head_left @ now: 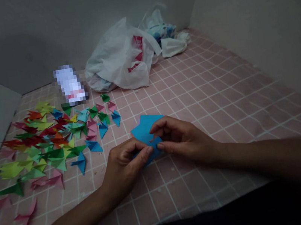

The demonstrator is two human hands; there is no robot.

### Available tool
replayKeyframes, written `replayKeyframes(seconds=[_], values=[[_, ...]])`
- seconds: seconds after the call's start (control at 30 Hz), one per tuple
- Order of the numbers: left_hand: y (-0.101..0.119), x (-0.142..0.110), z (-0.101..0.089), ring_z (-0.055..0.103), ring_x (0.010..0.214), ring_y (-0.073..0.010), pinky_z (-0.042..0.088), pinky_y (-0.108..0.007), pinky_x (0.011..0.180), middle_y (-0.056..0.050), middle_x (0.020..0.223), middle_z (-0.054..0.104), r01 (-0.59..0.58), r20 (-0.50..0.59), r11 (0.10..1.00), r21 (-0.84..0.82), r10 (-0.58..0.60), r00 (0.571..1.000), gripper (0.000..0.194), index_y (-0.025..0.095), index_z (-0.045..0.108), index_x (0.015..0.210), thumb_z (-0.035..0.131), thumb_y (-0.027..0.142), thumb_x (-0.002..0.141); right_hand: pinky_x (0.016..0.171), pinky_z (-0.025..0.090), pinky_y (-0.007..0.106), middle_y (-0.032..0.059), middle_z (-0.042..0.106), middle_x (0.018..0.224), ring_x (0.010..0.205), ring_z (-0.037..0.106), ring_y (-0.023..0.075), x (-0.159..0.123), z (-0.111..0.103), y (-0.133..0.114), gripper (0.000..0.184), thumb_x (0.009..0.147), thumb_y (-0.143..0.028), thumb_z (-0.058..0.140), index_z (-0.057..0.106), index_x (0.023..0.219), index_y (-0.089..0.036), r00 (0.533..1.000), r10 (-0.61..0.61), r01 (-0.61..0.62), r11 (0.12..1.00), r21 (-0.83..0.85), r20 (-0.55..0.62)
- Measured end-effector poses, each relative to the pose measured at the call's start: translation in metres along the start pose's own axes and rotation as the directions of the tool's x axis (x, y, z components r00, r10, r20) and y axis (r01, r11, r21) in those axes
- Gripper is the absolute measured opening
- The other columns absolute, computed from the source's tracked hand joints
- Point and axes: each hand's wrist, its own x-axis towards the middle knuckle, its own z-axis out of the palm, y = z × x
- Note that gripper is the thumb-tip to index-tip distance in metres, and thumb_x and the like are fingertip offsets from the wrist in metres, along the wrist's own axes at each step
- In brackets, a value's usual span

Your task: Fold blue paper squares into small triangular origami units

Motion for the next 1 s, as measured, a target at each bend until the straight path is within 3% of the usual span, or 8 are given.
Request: replayKeyframes(seconds=[0.2, 0.4, 0.53, 0.73, 0.9, 1.0], values=[[-0.0004, -0.0002, 0.0015, 0.052, 0.058, -0.0089, 0.040, -0.020, 0.055, 0.003, 0.062, 0.060, 0.034, -0.009, 0.999, -0.021, -0.034, 0.999, 0.020, 0.017, 0.069, 0.068, 0.069, 0.026, 0.086, 0.064, 0.045, 0.026, -0.0023, 0.058, 0.077, 0.069, 0.055, 0.0120, 0.0040, -0.0021, -0.0022, 0.016, 0.082, -0.023, 0.072, 0.063, 0.095, -0.019, 0.996, 0.091, -0.091, 0.995, 0.044, -0.010], [-0.0031, -0.0007, 0.0011, 0.053, 0.058, -0.0084, 0.040, -0.020, 0.055, 0.003, 0.063, 0.062, -0.004, -0.015, 1.000, 0.016, 0.005, 1.000, 0.018, 0.017, 0.071, 0.071, 0.069, 0.025, 0.087, 0.071, 0.047, 0.029, 0.0000, 0.063, 0.080, 0.075, 0.058, 0.0138, 0.0039, -0.0044, -0.0022, 0.009, 0.084, -0.025, 0.071, 0.065, 0.088, -0.018, 0.996, 0.090, -0.091, 0.996, 0.021, 0.011], [-0.0042, -0.0005, -0.0001, 0.053, 0.057, -0.0079, 0.039, -0.019, 0.055, 0.004, 0.061, 0.060, -0.062, -0.001, 0.994, 0.094, 0.062, 0.998, 0.022, 0.016, 0.067, 0.069, 0.067, 0.024, 0.089, 0.067, 0.044, 0.027, -0.0015, 0.060, 0.074, 0.069, 0.054, 0.0126, 0.0035, -0.0058, -0.0028, 0.012, 0.086, -0.026, 0.070, 0.063, 0.079, -0.017, 0.998, 0.065, -0.064, 0.997, -0.033, 0.020], [-0.0025, 0.0002, -0.0007, 0.055, 0.060, -0.0080, 0.040, -0.020, 0.059, 0.004, 0.066, 0.061, -0.237, 0.141, 0.947, 0.216, 0.210, 0.967, 0.017, 0.016, 0.065, 0.076, 0.062, 0.016, 0.093, 0.063, 0.042, 0.025, -0.0021, 0.058, 0.072, 0.065, 0.052, 0.0113, 0.0018, -0.0038, -0.0076, 0.009, 0.085, -0.018, 0.067, 0.062, 0.077, -0.017, 0.999, -0.021, 0.029, 0.981, -0.191, 0.048], [0.0008, -0.0019, 0.0007, 0.050, 0.056, -0.0076, 0.038, -0.020, 0.057, 0.005, 0.062, 0.056, -0.280, 0.079, 0.938, 0.205, 0.270, 0.960, 0.023, 0.017, 0.059, 0.072, 0.061, 0.015, 0.095, 0.067, 0.044, 0.026, 0.0000, 0.062, 0.077, 0.071, 0.056, 0.0131, 0.0018, -0.0035, -0.0094, 0.011, 0.088, -0.025, 0.066, 0.064, 0.081, -0.017, 0.997, 0.024, -0.014, 0.990, -0.143, 0.069], [0.0004, -0.0028, 0.0016, 0.050, 0.056, -0.0084, 0.038, -0.021, 0.057, 0.005, 0.062, 0.056, -0.259, 0.058, 0.947, 0.192, 0.252, 0.966, 0.024, 0.017, 0.060, 0.072, 0.060, 0.018, 0.096, 0.062, 0.039, 0.025, -0.0028, 0.055, 0.067, 0.065, 0.050, 0.0115, 0.0017, -0.0043, -0.0092, 0.020, 0.089, -0.027, 0.065, 0.060, 0.072, -0.017, 0.996, 0.025, -0.009, 0.983, -0.181, 0.082]])
